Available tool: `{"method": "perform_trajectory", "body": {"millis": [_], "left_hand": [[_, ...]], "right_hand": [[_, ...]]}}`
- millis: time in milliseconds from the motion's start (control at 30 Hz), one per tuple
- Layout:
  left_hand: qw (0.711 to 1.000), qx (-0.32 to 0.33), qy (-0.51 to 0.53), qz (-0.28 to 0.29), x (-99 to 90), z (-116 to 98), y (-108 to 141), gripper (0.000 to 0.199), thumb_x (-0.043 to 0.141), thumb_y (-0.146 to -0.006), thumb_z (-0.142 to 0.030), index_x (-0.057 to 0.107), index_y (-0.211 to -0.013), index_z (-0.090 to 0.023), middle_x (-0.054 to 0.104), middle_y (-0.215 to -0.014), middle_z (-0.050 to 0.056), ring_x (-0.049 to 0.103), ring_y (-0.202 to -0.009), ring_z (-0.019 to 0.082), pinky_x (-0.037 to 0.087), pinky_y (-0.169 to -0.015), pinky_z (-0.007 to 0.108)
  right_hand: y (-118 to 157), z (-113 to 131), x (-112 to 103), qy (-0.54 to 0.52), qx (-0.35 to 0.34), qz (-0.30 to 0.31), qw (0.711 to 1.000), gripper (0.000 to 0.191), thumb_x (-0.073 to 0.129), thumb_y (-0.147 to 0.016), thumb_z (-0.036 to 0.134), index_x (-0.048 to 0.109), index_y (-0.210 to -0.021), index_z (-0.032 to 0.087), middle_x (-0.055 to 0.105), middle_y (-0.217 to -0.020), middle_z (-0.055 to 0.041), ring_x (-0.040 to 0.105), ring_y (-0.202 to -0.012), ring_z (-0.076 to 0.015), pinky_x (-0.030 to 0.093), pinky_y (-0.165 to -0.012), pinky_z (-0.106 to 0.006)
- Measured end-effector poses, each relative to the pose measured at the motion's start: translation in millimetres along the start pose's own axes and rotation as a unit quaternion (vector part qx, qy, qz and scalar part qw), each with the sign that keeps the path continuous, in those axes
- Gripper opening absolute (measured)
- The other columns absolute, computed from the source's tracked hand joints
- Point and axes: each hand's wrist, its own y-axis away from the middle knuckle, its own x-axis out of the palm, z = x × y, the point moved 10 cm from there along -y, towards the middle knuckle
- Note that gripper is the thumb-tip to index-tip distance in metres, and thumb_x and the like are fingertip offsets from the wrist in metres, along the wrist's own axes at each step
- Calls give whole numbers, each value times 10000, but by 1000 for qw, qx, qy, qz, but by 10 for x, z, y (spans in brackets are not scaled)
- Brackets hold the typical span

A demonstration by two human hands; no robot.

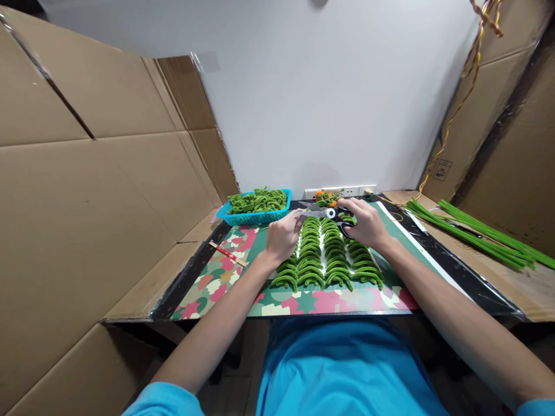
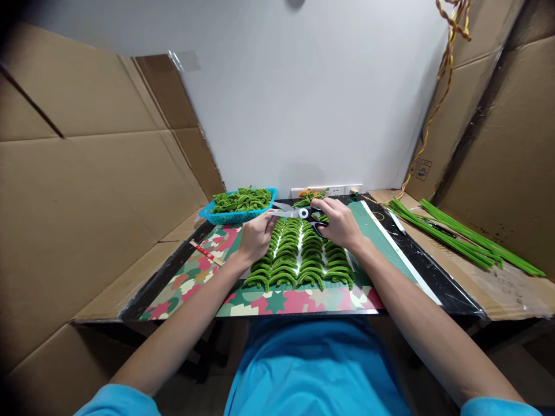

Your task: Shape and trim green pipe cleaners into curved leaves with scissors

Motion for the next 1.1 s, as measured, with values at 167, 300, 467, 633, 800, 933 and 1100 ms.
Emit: {"method": "perform_trajectory", "body": {"millis": [167, 300, 467, 633, 800, 933, 1100], "left_hand": [[1000, -2, 2, 1, -1, 7, 1, 357, 439, -1113, -359, 757, -1187, -214, 785, -1284, 77, 752, -1172, 234, 580, -830, 268], [1000, -2, 4, 1, -6, -7, 3, 351, 436, -1115, -355, 756, -1178, -226, 780, -1298, 68, 753, -1166, 233, 578, -843, 274], [1000, -1, 5, 0, 1, -8, 4, 345, 446, -1112, -356, 761, -1164, -226, 783, -1290, 68, 761, -1139, 233, 572, -856, 275], [1000, -1, 5, -3, 10, 13, 4, 346, 445, -1113, -355, 758, -1164, -217, 777, -1301, 76, 750, -1178, 239, 572, -866, 277], [1000, -1, 2, -4, 7, 13, 5, 353, 443, -1113, -365, 756, -1186, -217, 784, -1287, 72, 757, -1162, 233, 577, -842, 271], [1000, 2, 1, -5, 1, 1, 5, 346, 453, -1111, -362, 761, -1172, -217, 781, -1297, 69, 753, -1168, 237, 582, -842, 272], [1000, 7, -2, -6, -11, -14, 7, 338, 458, -1109, -342, 771, -1118, -214, 797, -1252, 62, 779, -1074, 226, 573, -780, 260]], "right_hand": [[3, 8, 15, -6, -3, 3, 1000, 506, 614, -784, 125, 627, -1274, 248, 730, -1162, -96, 672, -1078, -312, 545, -940, -420], [2, 7, 2, -11, 1, -5, 1000, 488, 617, -792, 133, 631, -1265, 250, 733, -1158, -95, 677, -1058, -307, 548, -938, -423], [1, 4, 3, -5, 3, 0, 1000, 488, 619, -787, 137, 640, -1263, 244, 734, -1155, -97, 676, -1063, -308, 549, -944, -422], [-3, 0, 2, 0, 8, 5, 1000, 489, 619, -782, 136, 646, -1257, 250, 737, -1137, -91, 675, -1043, -308, 555, -933, -427], [-3, 31, -16, -3, -2, -1, 1000, 465, 609, -803, 140, 644, -1256, 238, 737, -1148, -98, 676, -1047, -305, 554, -938, -423], [3, 39, -27, 0, -10, -8, 1000, 465, 609, -806, 129, 640, -1258, 233, 738, -1161, -101, 678, -1048, -302, 555, -933, -421], [16, 62, -49, -6, -48, -37, 998, 529, 643, -757, 98, 624, -1262, 255, 738, -1143, -90, 684, -1011, -312, 568, -887, -435]]}}
